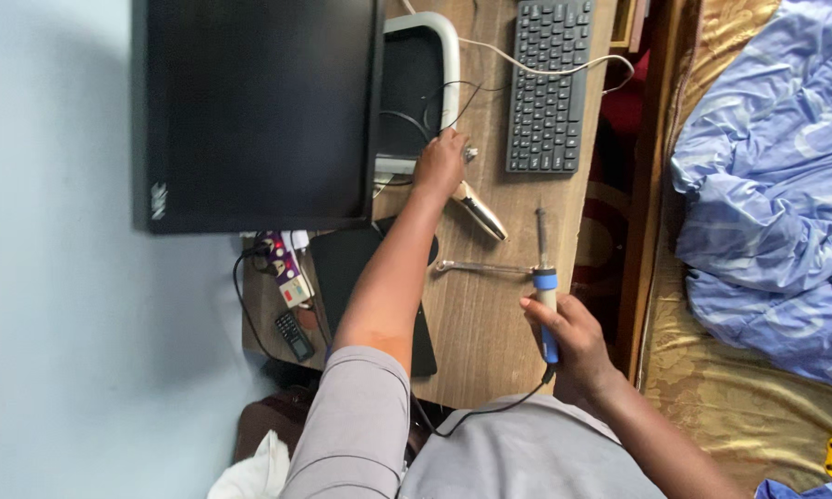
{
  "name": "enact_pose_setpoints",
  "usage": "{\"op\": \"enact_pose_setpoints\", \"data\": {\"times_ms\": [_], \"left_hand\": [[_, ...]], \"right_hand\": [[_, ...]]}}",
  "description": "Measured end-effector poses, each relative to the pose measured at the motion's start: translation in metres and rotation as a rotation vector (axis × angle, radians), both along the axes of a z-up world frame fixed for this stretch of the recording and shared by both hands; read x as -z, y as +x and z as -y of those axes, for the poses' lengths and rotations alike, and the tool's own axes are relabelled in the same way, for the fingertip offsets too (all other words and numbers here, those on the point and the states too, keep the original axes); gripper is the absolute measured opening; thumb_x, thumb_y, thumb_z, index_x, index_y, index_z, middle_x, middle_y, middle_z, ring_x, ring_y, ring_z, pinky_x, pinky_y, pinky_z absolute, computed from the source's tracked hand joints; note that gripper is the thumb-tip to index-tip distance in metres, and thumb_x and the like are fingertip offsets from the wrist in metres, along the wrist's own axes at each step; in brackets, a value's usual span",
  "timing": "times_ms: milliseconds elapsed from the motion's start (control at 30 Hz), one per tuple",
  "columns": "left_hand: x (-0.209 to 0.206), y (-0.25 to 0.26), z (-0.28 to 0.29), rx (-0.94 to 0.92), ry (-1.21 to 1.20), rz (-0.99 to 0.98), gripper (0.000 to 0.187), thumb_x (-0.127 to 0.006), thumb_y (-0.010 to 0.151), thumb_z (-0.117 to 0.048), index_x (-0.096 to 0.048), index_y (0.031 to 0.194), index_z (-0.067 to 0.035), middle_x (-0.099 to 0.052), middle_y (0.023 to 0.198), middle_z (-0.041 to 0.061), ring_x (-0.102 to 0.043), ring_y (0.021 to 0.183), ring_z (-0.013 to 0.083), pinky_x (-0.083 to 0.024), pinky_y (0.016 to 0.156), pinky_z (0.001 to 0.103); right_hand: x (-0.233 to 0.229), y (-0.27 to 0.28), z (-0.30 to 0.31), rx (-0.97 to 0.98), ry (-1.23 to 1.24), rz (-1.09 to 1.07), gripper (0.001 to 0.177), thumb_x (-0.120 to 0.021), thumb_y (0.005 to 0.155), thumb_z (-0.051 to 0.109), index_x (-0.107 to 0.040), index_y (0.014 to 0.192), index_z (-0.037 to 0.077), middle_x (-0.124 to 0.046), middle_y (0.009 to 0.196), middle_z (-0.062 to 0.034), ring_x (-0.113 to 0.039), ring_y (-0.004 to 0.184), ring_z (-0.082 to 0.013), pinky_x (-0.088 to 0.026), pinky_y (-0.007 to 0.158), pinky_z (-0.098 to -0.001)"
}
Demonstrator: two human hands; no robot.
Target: The person uses a soldering iron to apply solder to a small electronic component by hand, then takes apart a hair clipper to inspect and work on its internal mechanism.
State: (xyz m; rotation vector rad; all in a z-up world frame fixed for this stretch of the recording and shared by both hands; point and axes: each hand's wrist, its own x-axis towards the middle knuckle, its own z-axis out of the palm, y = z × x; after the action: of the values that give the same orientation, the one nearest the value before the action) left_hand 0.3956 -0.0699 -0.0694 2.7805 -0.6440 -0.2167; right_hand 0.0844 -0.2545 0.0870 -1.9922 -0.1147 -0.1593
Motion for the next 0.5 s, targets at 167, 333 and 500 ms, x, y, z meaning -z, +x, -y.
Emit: {"op": "enact_pose_setpoints", "data": {"times_ms": [167,333,500], "left_hand": [[0.003,0.015,0.006,0.208,0.013,-0.056,0.026,-0.058,0.093,-0.008,-0.071,0.115,-0.014,-0.062,0.122,0.013,-0.064,0.11,0.0347,-0.052,0.091,0.046],[-0.004,0.017,0.012,0.22,0.085,-0.092,0.023,-0.057,0.093,-0.007,-0.071,0.109,-0.014,-0.062,0.117,0.012,-0.064,0.112,0.0331,-0.053,0.09,0.047],[0.006,0.019,0.016,0.244,0.058,-0.079,0.015,-0.057,0.094,-0.006,-0.069,0.102,-0.01,-0.063,0.107,0.012,-0.063,0.11,0.0332,-0.053,0.09,0.047]], "right_hand": [[0.005,0.002,0.009,-0.007,0.001,0.111,0.059,-0.064,0.076,-0.004,-0.059,0.134,0.008,-0.065,0.106,-0.0146,-0.065,0.095,-0.0272,-0.054,0.08,-0.0369],[0.022,0.002,0.008,0.003,-0.012,0.045,0.055,-0.069,0.084,-0.001,-0.061,0.136,0.012,-0.065,0.107,-0.0115,-0.065,0.094,-0.0231,-0.055,0.078,-0.0341],[0.02,0.002,0.008,0.002,0.007,0.041,0.055,-0.068,0.084,0.0,-0.059,0.137,0.013,-0.065,0.108,-0.0097,-0.066,0.094,-0.0231,-0.055,0.079,-0.0353]]}}
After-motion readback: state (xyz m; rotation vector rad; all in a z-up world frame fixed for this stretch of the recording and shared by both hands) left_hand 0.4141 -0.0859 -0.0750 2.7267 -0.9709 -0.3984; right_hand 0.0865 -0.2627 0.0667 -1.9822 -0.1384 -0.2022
